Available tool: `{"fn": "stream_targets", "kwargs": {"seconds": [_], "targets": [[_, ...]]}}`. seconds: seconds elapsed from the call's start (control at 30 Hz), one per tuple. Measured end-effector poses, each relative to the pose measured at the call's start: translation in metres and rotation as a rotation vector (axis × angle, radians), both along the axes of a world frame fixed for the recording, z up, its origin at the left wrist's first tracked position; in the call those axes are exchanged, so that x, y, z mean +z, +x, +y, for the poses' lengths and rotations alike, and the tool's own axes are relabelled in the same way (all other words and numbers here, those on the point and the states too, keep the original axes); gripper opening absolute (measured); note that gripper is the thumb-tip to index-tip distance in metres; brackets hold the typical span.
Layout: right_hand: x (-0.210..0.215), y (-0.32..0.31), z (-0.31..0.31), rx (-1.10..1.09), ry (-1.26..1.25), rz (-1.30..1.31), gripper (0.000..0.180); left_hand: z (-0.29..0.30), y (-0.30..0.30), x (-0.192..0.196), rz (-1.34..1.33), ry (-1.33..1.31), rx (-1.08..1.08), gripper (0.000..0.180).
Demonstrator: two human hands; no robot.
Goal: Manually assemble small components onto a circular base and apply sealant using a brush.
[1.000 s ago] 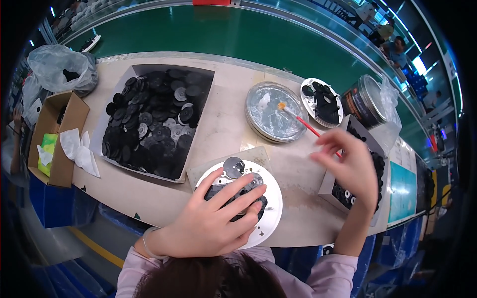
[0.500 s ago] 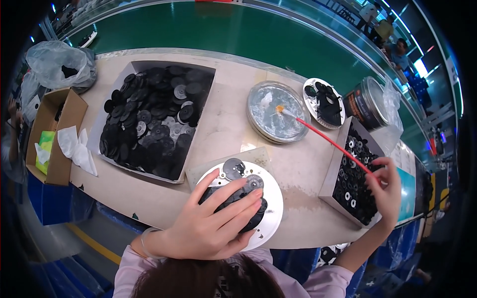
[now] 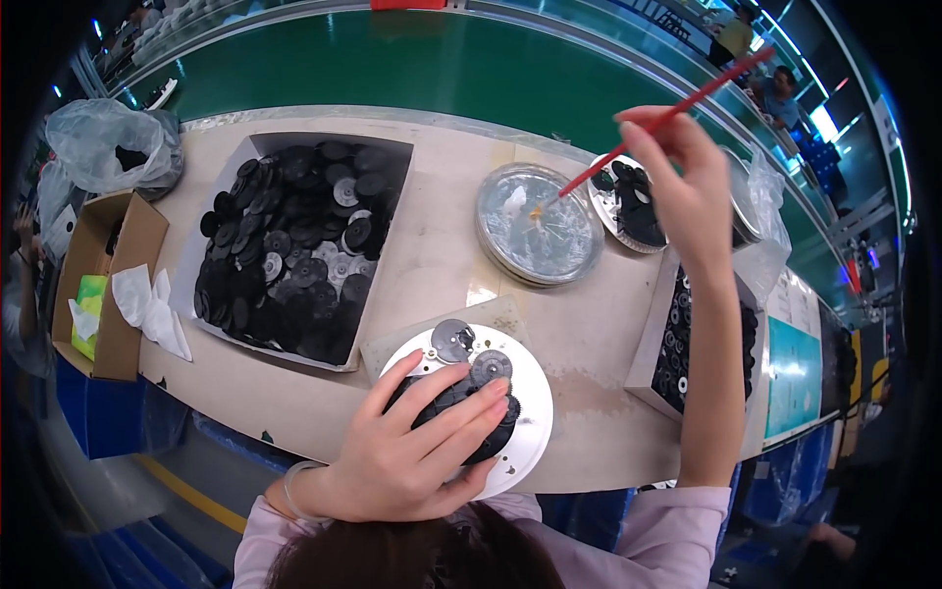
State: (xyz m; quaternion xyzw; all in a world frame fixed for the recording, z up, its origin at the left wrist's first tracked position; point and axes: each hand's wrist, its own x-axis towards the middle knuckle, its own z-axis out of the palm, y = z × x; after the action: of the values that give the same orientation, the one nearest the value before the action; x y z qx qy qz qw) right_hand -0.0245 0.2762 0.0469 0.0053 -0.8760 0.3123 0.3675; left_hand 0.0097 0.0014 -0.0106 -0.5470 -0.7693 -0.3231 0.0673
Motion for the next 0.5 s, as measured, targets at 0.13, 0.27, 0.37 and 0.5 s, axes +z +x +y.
{"fn": "stream_targets", "kwargs": {"seconds": [0.13,0.27,0.37,0.5], "targets": [[-0.017,-0.012,-0.004,-0.052,0.125,-0.167,0.016,-0.001,-0.002,-0.002,0.042,-0.012,-0.009,0.034],[-0.021,0.001,-0.013,-0.024,0.076,-0.218,0.014,-0.001,-0.001,-0.004,0.063,-0.001,0.006,0.033],[-0.022,0.013,-0.018,0.043,0.105,-0.238,0.011,-0.003,-0.001,-0.005,0.052,0.010,0.011,0.032],[-0.012,0.028,-0.011,0.019,-0.263,-0.133,0.015,-0.004,0.000,-0.006,0.055,0.019,0.015,0.032]]}}
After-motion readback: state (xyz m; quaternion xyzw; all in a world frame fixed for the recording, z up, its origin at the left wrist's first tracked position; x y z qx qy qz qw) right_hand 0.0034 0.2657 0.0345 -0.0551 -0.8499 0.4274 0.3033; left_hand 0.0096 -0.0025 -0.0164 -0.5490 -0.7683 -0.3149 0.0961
